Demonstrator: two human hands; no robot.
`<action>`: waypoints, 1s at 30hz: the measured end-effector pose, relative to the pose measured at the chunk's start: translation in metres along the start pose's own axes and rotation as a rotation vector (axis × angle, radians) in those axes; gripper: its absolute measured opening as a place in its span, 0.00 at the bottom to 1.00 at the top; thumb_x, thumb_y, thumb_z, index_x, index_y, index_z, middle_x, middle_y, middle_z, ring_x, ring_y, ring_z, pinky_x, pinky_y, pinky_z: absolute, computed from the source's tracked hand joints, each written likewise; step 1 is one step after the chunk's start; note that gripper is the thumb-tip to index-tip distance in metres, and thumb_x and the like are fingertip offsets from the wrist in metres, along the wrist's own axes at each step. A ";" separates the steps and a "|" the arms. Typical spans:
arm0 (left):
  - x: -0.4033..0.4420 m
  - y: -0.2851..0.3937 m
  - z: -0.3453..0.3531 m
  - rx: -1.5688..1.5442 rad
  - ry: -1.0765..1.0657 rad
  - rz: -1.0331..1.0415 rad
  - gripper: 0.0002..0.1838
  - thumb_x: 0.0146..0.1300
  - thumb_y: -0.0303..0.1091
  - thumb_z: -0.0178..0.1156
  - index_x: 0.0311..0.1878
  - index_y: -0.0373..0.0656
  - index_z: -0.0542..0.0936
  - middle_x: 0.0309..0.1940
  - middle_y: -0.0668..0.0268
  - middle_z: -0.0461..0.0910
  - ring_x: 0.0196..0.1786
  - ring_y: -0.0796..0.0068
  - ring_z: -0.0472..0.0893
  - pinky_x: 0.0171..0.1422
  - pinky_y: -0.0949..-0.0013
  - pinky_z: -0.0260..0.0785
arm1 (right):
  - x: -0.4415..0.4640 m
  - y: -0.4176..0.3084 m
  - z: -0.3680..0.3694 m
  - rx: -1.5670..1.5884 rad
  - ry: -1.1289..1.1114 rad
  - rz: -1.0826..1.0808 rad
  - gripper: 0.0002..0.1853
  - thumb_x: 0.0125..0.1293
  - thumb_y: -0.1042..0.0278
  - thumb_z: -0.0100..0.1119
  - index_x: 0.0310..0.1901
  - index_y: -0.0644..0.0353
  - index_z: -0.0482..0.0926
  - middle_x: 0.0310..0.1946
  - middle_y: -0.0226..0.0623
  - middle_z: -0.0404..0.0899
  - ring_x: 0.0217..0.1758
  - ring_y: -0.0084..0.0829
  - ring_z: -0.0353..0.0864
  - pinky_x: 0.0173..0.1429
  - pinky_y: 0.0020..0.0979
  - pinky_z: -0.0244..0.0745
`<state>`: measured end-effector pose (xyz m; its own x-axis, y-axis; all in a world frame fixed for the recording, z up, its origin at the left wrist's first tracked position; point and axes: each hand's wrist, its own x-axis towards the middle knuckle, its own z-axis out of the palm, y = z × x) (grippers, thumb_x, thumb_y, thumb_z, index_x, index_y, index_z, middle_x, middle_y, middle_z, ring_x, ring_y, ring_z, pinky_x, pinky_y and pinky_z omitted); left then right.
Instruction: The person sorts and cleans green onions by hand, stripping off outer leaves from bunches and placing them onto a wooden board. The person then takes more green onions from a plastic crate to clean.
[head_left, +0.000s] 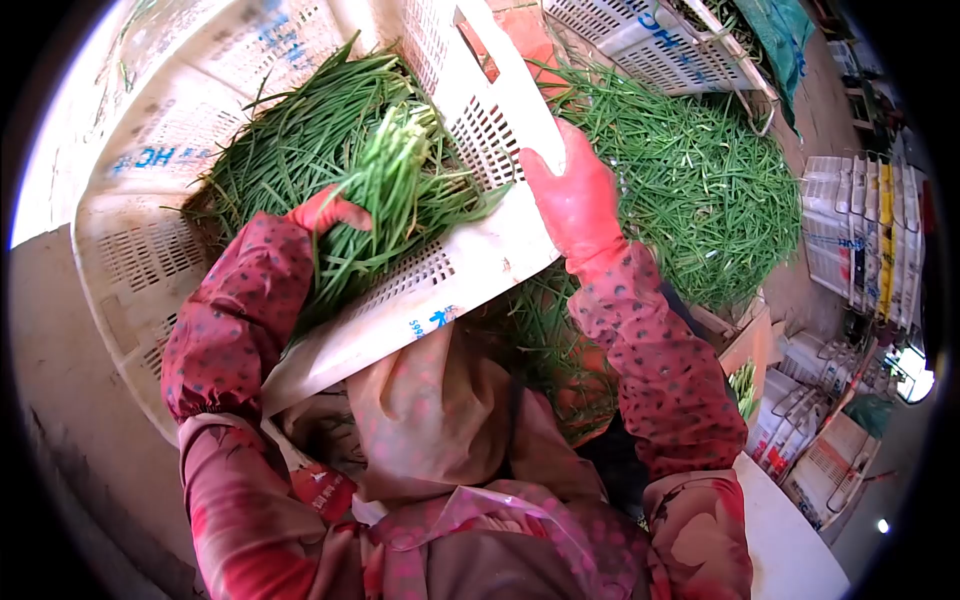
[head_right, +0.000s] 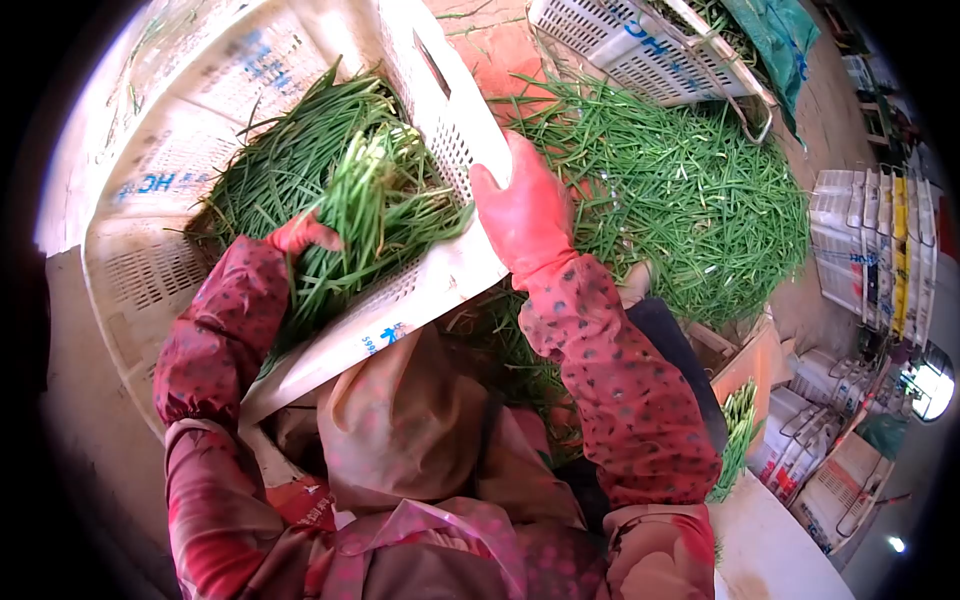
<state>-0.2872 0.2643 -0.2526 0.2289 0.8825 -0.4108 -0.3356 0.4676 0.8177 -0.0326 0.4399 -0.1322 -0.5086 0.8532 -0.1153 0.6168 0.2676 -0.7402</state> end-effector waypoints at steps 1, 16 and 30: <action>-0.008 0.007 -0.005 0.128 0.056 -0.026 0.47 0.40 0.28 0.67 0.70 0.40 0.64 0.59 0.62 0.75 0.59 0.70 0.74 0.67 0.67 0.62 | -0.001 0.000 0.000 0.009 0.003 -0.007 0.26 0.61 0.65 0.64 0.59 0.66 0.71 0.48 0.44 0.82 0.48 0.32 0.82 0.53 0.31 0.76; -0.079 0.169 0.189 0.753 0.433 0.248 0.34 0.46 0.30 0.70 0.59 0.35 0.72 0.43 0.56 0.83 0.46 0.66 0.82 0.52 0.65 0.73 | -0.062 -0.088 -0.041 1.009 -0.163 -0.085 0.54 0.51 0.44 0.73 0.70 0.68 0.54 0.64 0.49 0.65 0.67 0.33 0.64 0.69 0.30 0.61; -0.117 0.122 0.368 1.099 0.418 0.744 0.34 0.51 0.34 0.69 0.61 0.35 0.69 0.54 0.52 0.75 0.57 0.55 0.74 0.61 0.59 0.67 | -0.096 -0.003 -0.095 1.572 0.326 0.166 0.12 0.57 0.74 0.64 0.42 0.70 0.79 0.37 0.40 0.79 0.37 0.35 0.81 0.47 0.36 0.82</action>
<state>-0.0182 0.1999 0.0438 -0.0365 0.9446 0.3262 0.6705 -0.2189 0.7089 0.0713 0.3993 -0.0557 -0.2326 0.9334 -0.2731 -0.6504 -0.3581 -0.6699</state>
